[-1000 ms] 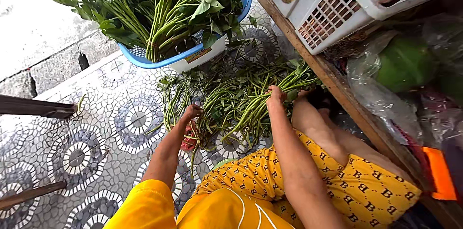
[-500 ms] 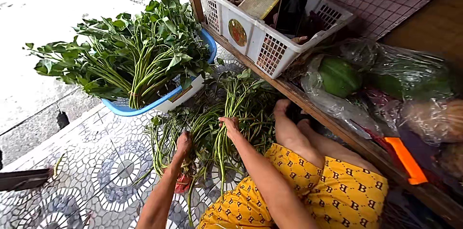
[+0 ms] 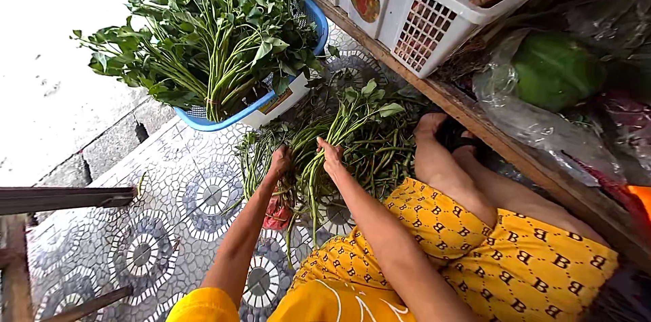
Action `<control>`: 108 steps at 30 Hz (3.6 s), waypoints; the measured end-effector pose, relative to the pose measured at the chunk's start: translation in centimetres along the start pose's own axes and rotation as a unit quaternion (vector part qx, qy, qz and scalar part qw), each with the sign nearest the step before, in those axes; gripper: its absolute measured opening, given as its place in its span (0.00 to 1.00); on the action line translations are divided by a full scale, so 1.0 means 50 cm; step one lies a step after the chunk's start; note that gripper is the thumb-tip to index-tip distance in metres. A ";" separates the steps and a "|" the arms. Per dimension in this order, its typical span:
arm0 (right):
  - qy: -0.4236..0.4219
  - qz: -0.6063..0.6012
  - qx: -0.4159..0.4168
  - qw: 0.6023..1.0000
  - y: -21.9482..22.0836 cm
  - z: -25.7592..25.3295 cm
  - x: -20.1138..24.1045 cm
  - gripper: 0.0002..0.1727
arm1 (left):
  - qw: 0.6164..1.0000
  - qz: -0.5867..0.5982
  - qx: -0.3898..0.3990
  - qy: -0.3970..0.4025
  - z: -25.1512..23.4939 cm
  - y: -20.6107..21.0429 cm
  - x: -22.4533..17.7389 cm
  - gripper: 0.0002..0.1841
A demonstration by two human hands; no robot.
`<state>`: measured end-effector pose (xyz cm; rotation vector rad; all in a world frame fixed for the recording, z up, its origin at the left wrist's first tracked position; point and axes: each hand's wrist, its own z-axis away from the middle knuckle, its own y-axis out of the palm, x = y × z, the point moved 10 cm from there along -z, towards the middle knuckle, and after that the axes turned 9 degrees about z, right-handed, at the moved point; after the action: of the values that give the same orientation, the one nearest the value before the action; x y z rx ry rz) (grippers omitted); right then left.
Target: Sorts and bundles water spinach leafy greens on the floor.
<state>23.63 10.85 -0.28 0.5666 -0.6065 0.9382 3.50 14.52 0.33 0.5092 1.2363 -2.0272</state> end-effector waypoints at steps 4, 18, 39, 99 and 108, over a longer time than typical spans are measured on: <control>-0.006 -0.034 -0.016 0.999 -0.029 -0.005 0.015 0.15 | 1.000 0.016 0.016 0.013 -0.003 -0.016 -0.032 0.21; 0.014 0.051 0.003 0.999 0.074 -0.005 -0.003 0.24 | 0.991 -0.049 0.009 0.121 0.011 -0.018 -0.146 0.19; 0.022 0.025 -0.009 0.999 0.094 -0.007 -0.002 0.43 | 0.990 -0.087 -0.047 0.100 0.016 -0.035 -0.136 0.17; -0.067 -0.094 0.012 0.993 -0.092 0.015 0.188 0.23 | 0.920 -0.269 0.218 0.182 0.069 -0.073 -0.536 0.15; -0.006 -0.201 -0.075 0.977 -0.121 -0.026 0.085 0.18 | 0.952 0.152 -0.003 0.264 0.139 -0.314 -0.468 0.16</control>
<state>31.06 11.27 0.67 0.5342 -0.5422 0.5038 8.07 21.48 28.13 1.2200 1.3607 -1.6738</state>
